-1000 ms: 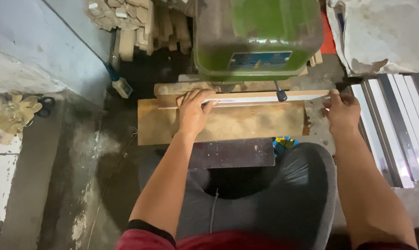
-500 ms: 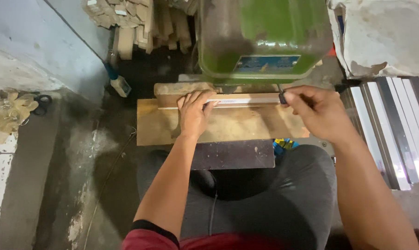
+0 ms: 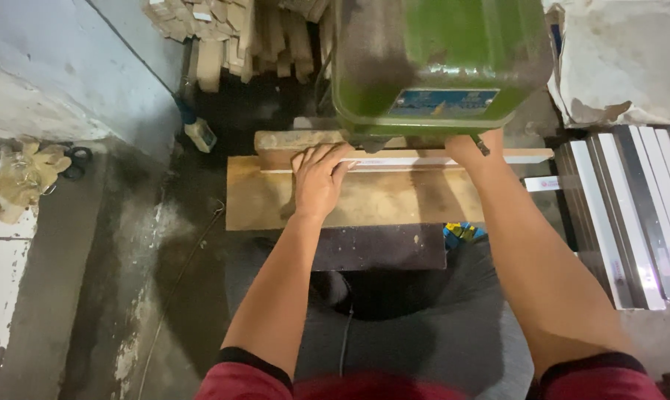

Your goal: Processing and stacking white rectangular strips using an industrial machine

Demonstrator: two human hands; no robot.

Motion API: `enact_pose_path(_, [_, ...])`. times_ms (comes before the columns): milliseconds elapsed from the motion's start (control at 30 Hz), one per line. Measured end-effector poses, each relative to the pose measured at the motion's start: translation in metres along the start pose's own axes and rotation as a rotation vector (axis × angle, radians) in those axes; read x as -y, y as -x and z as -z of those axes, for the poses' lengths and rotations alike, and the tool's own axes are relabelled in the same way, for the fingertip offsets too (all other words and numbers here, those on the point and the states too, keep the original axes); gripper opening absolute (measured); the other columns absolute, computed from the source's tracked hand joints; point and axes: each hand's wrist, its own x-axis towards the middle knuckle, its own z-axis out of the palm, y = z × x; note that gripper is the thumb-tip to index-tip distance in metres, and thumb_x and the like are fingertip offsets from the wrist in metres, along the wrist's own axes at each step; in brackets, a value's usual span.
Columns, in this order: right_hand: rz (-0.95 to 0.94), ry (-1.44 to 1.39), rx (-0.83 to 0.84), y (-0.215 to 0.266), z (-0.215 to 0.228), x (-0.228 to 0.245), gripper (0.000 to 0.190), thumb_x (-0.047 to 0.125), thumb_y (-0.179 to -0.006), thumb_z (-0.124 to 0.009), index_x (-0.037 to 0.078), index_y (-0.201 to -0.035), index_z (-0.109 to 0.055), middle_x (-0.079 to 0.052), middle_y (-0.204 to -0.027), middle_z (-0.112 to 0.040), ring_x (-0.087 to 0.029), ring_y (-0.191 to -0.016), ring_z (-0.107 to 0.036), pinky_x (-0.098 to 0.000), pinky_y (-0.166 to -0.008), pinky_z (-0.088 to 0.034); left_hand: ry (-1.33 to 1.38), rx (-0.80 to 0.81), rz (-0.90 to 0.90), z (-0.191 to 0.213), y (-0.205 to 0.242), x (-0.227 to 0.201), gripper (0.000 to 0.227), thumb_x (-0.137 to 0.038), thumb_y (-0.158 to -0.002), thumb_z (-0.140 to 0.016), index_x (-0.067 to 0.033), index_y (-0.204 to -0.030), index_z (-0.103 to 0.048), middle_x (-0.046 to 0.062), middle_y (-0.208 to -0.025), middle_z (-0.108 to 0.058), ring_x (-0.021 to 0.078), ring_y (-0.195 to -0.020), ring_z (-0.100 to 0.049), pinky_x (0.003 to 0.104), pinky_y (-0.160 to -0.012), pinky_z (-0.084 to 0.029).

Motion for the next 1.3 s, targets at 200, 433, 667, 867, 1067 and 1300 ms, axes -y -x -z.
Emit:
enact_pose_path(200, [-0.038, -0.19, 0.03, 0.035, 0.062, 0.038, 0.033, 0.026, -0.092, -0.066, -0.003, -0.103, -0.076, -0.031, -0.096, -0.073, -0.053, -0.098, -0.067, -0.0619, -0.084, -0.051, -0.005, 0.007, 0.014, 0.002, -0.002, -0.003, 0.028, -0.031, -0.099, -0.065, -0.035, -0.127, -0.065, -0.005, -0.114, -0.068, 0.0217, -0.106, -0.063, 0.041, -0.099, -0.037])
enact_pose_path(433, [-0.015, -0.232, 0.207, 0.1, 0.2, 0.117, 0.032, 0.013, -0.096, -0.055, 0.009, -0.12, -0.077, -0.027, -0.124, -0.071, -0.054, -0.117, -0.062, -0.0636, -0.091, -0.052, 0.013, 0.073, 0.045, 0.006, -0.006, -0.003, 0.027, -0.035, -0.098, -0.066, -0.0352, -0.125, -0.067, -0.004, -0.111, -0.067, 0.0232, -0.107, -0.062, 0.043, -0.102, -0.038])
enact_pose_path(667, [-0.093, 0.307, 0.293, 0.067, 0.121, -0.028, 0.06, 0.041, -0.099, -0.062, 0.008, -0.148, -0.052, -0.023, -0.148, -0.055, -0.034, -0.154, -0.035, -0.0594, -0.098, -0.052, -0.005, 0.359, 0.082, 0.049, -0.018, 0.006, 0.029, -0.02, -0.1, -0.061, -0.0165, -0.127, -0.07, 0.005, -0.13, -0.066, 0.0329, -0.126, -0.052, 0.049, -0.109, -0.037])
enact_pose_path(867, [0.263, -0.103, 0.1, 0.087, 0.106, 0.037, 0.031, 0.009, -0.096, -0.068, 0.004, -0.127, -0.071, -0.021, -0.107, -0.075, -0.046, -0.101, -0.072, -0.0558, -0.087, -0.059, -0.378, 0.238, 0.076, 0.108, 0.003, 0.075, 0.031, -0.046, -0.099, -0.058, -0.0297, -0.123, -0.069, 0.001, -0.116, -0.069, 0.0272, -0.119, -0.063, 0.05, -0.105, -0.037])
enact_pose_path(1067, [0.45, -0.076, -0.185, 0.093, 0.049, 0.105, 0.025, 0.03, -0.093, -0.077, 0.016, -0.114, -0.074, -0.009, -0.083, -0.074, -0.033, -0.079, -0.073, -0.0444, -0.073, -0.059, -0.498, 0.216, 0.166, 0.178, 0.024, 0.116, 0.03, -0.044, -0.111, -0.052, -0.0261, -0.132, -0.062, 0.002, -0.122, -0.065, 0.032, -0.131, -0.056, 0.061, -0.112, -0.037])
enact_pose_path(1300, [0.434, -0.207, -0.289, 0.073, 0.011, 0.137, 0.032, 0.041, -0.092, -0.077, 0.017, -0.113, -0.076, -0.008, -0.09, -0.072, -0.03, -0.091, -0.069, -0.0384, -0.093, -0.051, -0.484, 0.036, 0.189, 0.164, 0.009, 0.086, 0.03, -0.024, -0.101, -0.066, -0.0171, -0.13, -0.062, 0.009, -0.124, -0.058, 0.0351, -0.134, -0.05, 0.064, -0.112, -0.034])
